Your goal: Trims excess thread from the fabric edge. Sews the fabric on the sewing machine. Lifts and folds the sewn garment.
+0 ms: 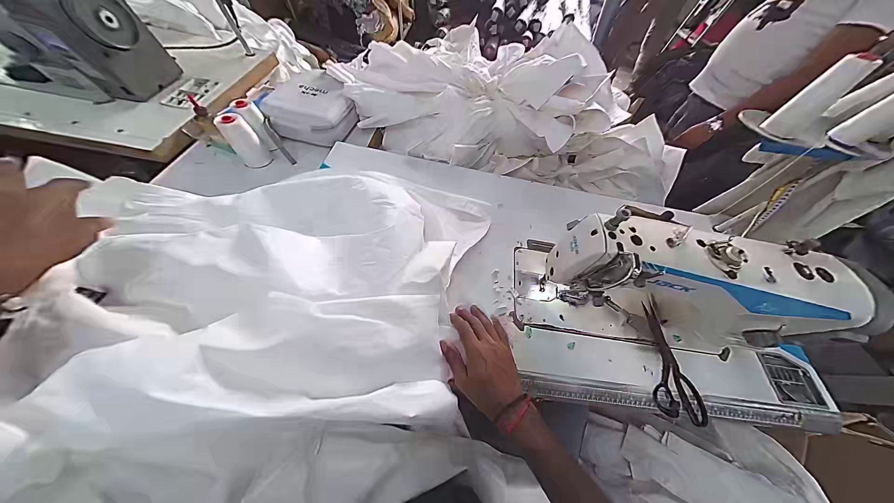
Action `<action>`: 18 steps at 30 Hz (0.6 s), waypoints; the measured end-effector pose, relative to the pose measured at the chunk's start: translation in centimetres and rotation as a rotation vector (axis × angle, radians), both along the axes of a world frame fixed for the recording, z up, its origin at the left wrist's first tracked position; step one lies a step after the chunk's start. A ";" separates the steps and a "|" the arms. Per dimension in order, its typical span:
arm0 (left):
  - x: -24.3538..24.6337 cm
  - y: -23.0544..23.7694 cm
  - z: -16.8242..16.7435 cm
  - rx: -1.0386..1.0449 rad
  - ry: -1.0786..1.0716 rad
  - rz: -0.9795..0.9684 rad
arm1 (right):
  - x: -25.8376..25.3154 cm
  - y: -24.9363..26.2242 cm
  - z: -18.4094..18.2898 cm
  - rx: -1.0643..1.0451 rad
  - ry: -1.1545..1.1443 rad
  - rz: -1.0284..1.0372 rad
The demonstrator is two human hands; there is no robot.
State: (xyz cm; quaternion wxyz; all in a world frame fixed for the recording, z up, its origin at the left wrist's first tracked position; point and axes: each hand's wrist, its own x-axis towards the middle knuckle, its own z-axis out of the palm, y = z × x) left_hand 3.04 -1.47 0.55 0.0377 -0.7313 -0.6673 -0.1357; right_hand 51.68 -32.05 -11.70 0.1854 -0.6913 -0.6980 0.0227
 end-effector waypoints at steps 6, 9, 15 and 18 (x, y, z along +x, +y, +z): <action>25.9 -10.6 2.3 -0.294 -0.168 -1.065 | -0.2 -2.0 -1.7 0.149 0.112 -0.086; 33.3 -12.8 -0.4 -0.665 -0.084 -1.232 | 5.0 -5.0 2.4 0.276 0.257 -0.299; 37.5 -13.7 -2.2 -0.421 0.211 -0.902 | 21.6 -14.9 5.4 -0.052 -0.012 -0.829; 36.4 -12.2 -1.5 -0.559 0.196 -0.812 | 25.1 -17.0 4.0 -0.237 -0.022 -0.826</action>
